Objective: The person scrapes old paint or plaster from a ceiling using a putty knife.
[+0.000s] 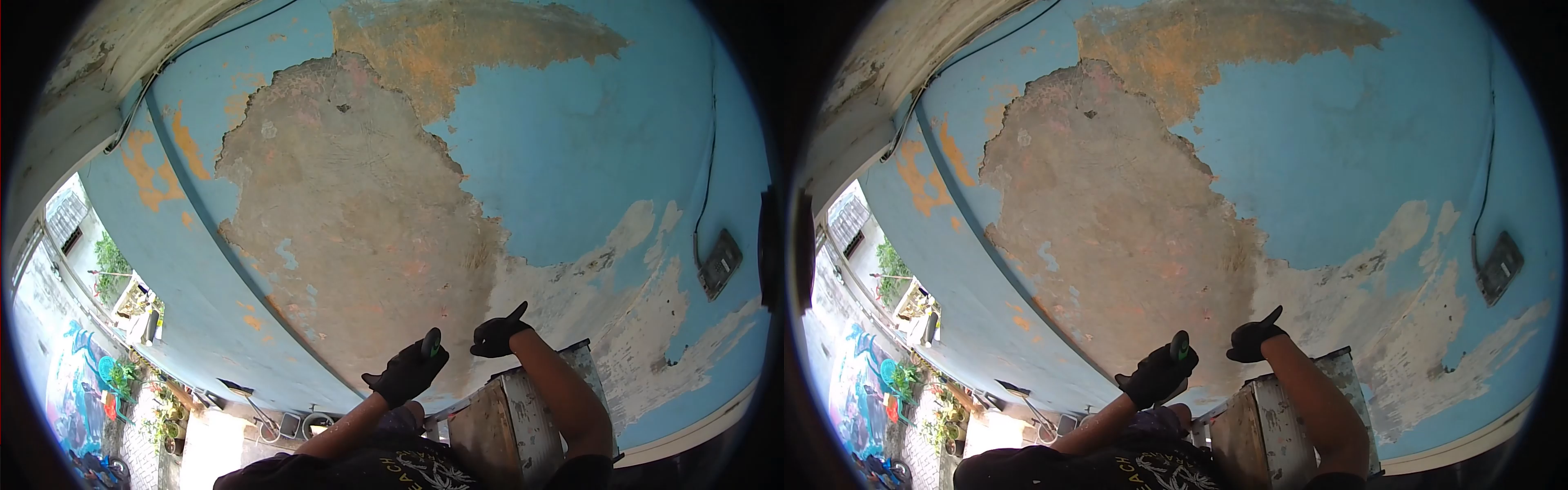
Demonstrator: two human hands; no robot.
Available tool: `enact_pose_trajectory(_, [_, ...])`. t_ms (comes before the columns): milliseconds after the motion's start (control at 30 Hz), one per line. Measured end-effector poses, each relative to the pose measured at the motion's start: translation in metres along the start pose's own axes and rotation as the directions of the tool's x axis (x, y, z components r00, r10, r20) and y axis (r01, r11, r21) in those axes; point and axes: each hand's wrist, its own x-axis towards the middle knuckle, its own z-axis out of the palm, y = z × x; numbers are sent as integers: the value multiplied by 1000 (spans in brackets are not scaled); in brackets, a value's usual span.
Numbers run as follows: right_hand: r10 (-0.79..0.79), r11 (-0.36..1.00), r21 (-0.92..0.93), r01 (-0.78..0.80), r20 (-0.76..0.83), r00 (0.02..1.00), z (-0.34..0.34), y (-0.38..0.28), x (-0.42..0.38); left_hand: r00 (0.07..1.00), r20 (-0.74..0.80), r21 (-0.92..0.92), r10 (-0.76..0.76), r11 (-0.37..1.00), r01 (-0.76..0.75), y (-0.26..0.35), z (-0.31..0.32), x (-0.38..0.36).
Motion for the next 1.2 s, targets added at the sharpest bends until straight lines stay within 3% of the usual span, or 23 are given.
enact_pose_trajectory(233, [18, 1000, -2, -18, 23, 1000, -3, -1, -2, 995, 39, 23, 94, 995, -95, -4, 3, 2])
enact_pose_trajectory(367, [13, 1000, 2, -13, 18, 1000, -2, 0, 0, 997, 34, -8, 66, 998, -66, -5, 3, 2])
enact_pose_trajectory(433, [19, 1000, -13, -19, 18, 1000, -2, 0, 0, 999, 46, 71, 8, 997, -12, -4, 4, 2])
enact_pose_trajectory(567, [19, 1000, -11, -19, 30, 999, -3, -1, -1, 999, 44, 82, 31, 996, -35, -3, 4, 2])
enact_pose_trajectory(633, [15, 1000, -1, -15, 15, 1000, -1, 0, 0, 987, 158, 170, -24, 985, -3, -2, 2, 4])
enact_pose_trajectory(867, [73, 997, 8, -73, 37, 997, 10, 7, 15, 984, 176, 184, 1, 982, -34, -10, 7, 8])
enact_pose_trajectory(933, [-11, 1000, -8, 11, 18, 1000, 4, 5, 8, 981, 185, 206, 61, 974, -99, -19, 12, 12])
enact_pose_trajectory(1067, [-8, 1000, -15, 8, 7, 1000, -6, -4, -5, 987, 158, 189, 36, 980, -66, -9, 9, 7])
enact_pose_trajectory(1133, [44, 995, 90, -42, -18, 999, -29, -20, -30, 986, 160, 37, 41, 998, -47, -3, 5, 7])
enact_pose_trajectory(1167, [-43, 957, 278, 85, -154, 987, -21, -18, -22, 985, 165, 40, 55, 997, -63, 4, 5, 7])
enact_pose_trajectory(1200, [-100, 872, 432, 230, -303, 948, -15, -16, -15, 992, 14, 121, 124, 985, -125, 12, 4, 7])
